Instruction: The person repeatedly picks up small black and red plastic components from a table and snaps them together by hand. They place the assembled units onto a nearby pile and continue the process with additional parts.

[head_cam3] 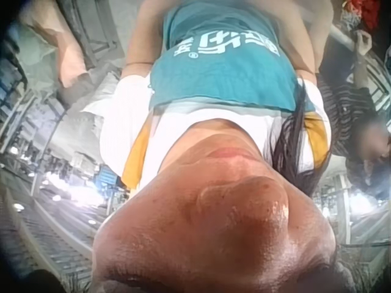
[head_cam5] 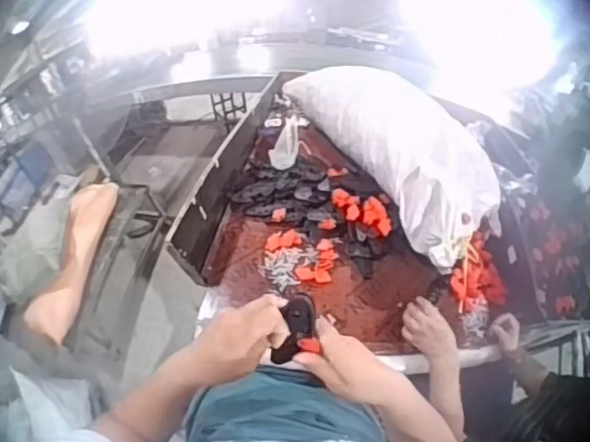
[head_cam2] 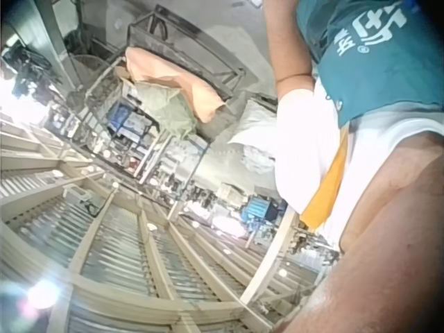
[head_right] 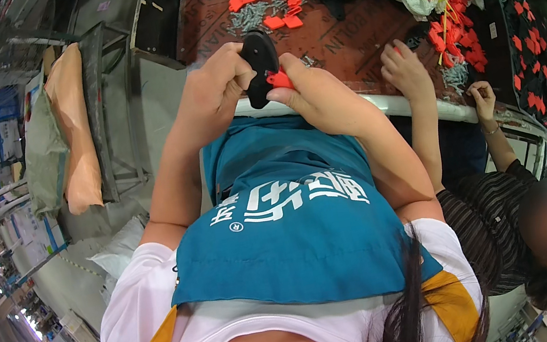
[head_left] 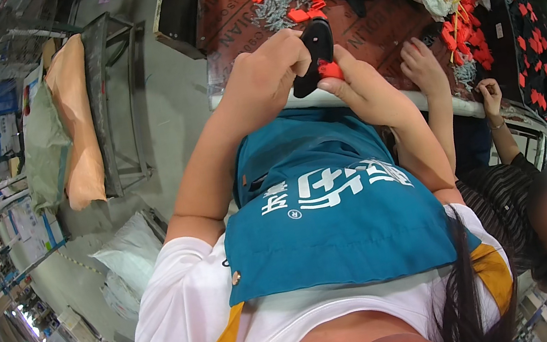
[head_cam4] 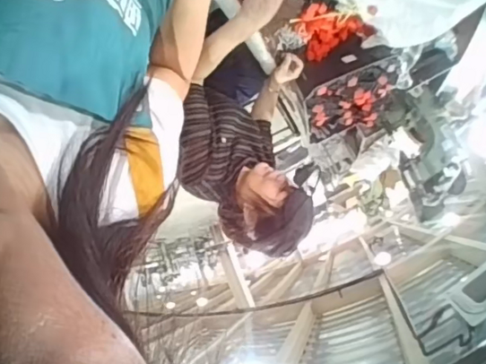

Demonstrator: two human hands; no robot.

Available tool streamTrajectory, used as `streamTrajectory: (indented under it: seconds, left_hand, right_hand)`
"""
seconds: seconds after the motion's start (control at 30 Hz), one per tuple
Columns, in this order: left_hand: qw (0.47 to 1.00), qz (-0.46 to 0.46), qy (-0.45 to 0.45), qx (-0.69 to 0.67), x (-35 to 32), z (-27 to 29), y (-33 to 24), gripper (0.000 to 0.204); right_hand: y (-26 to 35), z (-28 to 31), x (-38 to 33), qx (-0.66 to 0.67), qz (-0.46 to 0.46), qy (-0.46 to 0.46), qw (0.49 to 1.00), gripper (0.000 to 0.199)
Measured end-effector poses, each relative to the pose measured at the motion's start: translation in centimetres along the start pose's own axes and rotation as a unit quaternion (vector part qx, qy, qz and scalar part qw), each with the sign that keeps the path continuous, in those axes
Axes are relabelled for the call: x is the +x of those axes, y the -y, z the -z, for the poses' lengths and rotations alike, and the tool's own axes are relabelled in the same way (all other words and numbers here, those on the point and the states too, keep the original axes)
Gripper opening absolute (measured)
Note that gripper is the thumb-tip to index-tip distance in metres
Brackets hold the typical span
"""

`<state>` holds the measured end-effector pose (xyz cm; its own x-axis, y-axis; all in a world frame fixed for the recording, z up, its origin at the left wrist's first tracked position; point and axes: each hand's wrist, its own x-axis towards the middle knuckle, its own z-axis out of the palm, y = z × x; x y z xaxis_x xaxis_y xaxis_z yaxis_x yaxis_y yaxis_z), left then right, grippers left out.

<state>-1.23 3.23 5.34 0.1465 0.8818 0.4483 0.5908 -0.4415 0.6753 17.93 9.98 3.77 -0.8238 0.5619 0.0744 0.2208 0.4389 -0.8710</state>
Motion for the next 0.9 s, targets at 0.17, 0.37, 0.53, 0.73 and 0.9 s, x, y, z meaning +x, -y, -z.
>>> streamTrajectory:
  seconds: [0.17,0.37,0.53,0.73,0.9]
  left_hand:
    - [0.999,0.016,0.034,-0.028,-0.2,0.0,-0.1,0.013]
    - [0.997,0.051,0.065,-0.012,-1.1,-0.3,-0.3,0.016]
    - [0.994,0.050,0.083,-0.046,-1.7,-0.9,0.3,0.017]
    - [0.997,0.046,0.030,-0.056,-1.1,-1.5,0.0,0.016]
    - [0.954,0.206,-0.065,-0.208,-1.9,-4.5,2.0,0.015]
  right_hand:
    - [0.1,0.3,-0.1,-0.034,-0.011,0.012,0.999,0.036]
    - [0.5,0.4,0.0,-0.094,-0.035,0.071,0.992,0.036]
    - [0.5,0.1,-0.1,-0.143,-0.069,0.120,0.980,0.039]
    - [-0.6,-0.1,0.1,-0.023,-0.007,-0.004,1.000,0.054]
    - [-1.4,0.1,1.0,-0.084,-0.060,-0.199,0.974,0.065]
